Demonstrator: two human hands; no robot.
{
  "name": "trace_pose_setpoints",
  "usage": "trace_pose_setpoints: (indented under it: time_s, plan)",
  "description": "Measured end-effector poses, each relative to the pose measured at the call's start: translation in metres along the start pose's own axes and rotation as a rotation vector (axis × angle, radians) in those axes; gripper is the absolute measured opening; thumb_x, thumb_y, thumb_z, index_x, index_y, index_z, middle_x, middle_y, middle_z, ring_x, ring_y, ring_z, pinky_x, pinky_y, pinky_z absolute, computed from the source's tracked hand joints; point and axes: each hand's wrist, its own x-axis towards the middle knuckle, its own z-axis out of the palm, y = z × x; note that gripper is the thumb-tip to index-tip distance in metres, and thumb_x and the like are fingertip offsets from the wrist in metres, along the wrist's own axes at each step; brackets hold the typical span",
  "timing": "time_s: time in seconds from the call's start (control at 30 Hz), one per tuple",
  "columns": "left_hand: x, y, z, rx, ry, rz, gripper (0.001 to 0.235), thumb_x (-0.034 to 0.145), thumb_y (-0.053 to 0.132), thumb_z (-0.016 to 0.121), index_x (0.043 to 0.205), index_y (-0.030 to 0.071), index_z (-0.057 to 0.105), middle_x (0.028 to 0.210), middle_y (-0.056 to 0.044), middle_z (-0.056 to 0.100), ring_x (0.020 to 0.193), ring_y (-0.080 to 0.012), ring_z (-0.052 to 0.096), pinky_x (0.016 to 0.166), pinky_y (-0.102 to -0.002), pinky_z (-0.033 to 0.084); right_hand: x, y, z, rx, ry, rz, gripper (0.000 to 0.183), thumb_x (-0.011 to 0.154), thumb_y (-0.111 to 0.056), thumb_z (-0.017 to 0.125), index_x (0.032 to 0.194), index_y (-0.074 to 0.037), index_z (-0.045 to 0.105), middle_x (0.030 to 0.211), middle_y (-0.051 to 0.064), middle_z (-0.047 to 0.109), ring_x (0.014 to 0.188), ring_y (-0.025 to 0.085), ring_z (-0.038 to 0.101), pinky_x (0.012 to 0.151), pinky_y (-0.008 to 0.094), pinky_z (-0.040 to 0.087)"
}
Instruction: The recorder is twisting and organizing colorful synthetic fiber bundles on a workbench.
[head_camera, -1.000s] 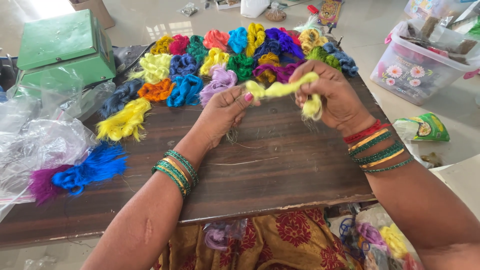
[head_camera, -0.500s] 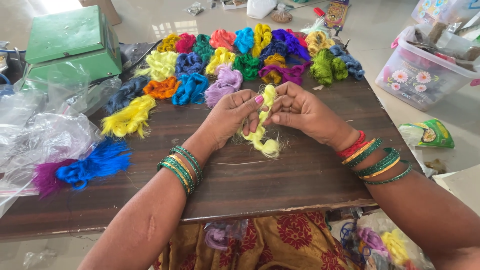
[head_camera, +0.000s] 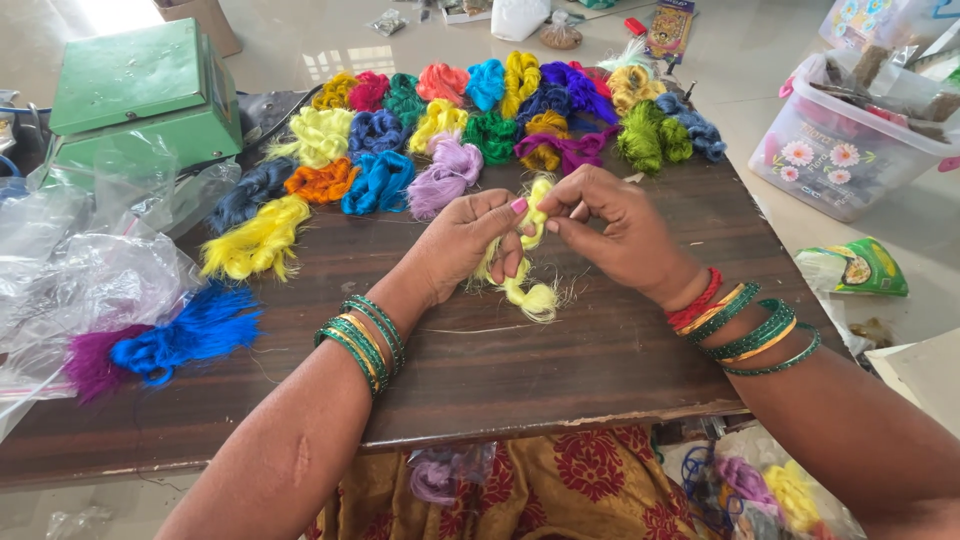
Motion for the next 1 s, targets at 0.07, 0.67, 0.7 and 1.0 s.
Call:
trace_pose_setpoints:
  time_s: [0.07,0.67,0.7,1.0]
  plan:
    - [0.001,-0.001,-0.001,-0.002,-0.014,-0.002,0.035,0.106,0.037,0.053,0.099,0.004,0.063,0.066,-0.004,0.064,0.055,-0.0095,0.061,0.048,-0.024,0.047,-0.001,0.004,0.001,-0.015,0.005,0.000,0.016,0.098,0.002,0.066,0.113,-0.003,0.064,0.106,0.000,0.062,0.093,0.005,0.061,0.076,0.023,0.050]
    - [-0.001,-0.001,0.006,0.085,-0.062,0.080,0.033,0.104,0.035,0.057,0.110,0.003,0.060,0.082,-0.009,0.069,0.068,-0.0139,0.066,0.059,-0.027,0.052,-0.006,0.008,0.004,0.090,0.004,0.115,0.016,0.097,0.001,0.063,0.113,-0.001,0.058,0.102,0.000,0.062,0.092,0.004,0.061,0.083,0.022,0.054]
    - [-0.001,-0.002,0.007,0.191,0.037,0.218,0.032,0.102,0.034,0.062,0.112,0.004,0.060,0.087,-0.008,0.068,0.074,-0.0141,0.064,0.064,-0.028,0.052,-0.005,0.008,0.005,0.074,0.018,0.108,0.016,0.097,0.001,0.064,0.111,-0.001,0.058,0.101,0.000,0.060,0.090,0.004,0.059,0.081,0.022,0.054]
    - [-0.017,0.018,0.017,1.017,0.366,0.750,0.021,0.084,0.020,0.079,0.093,0.009,0.063,0.091,-0.006,0.062,0.092,-0.0290,0.060,0.083,-0.042,0.049,-0.002,-0.005,0.004,-0.130,-0.014,0.001,0.016,0.095,0.000,0.065,0.109,0.001,0.058,0.098,0.003,0.058,0.086,0.006,0.060,0.077,0.024,0.054]
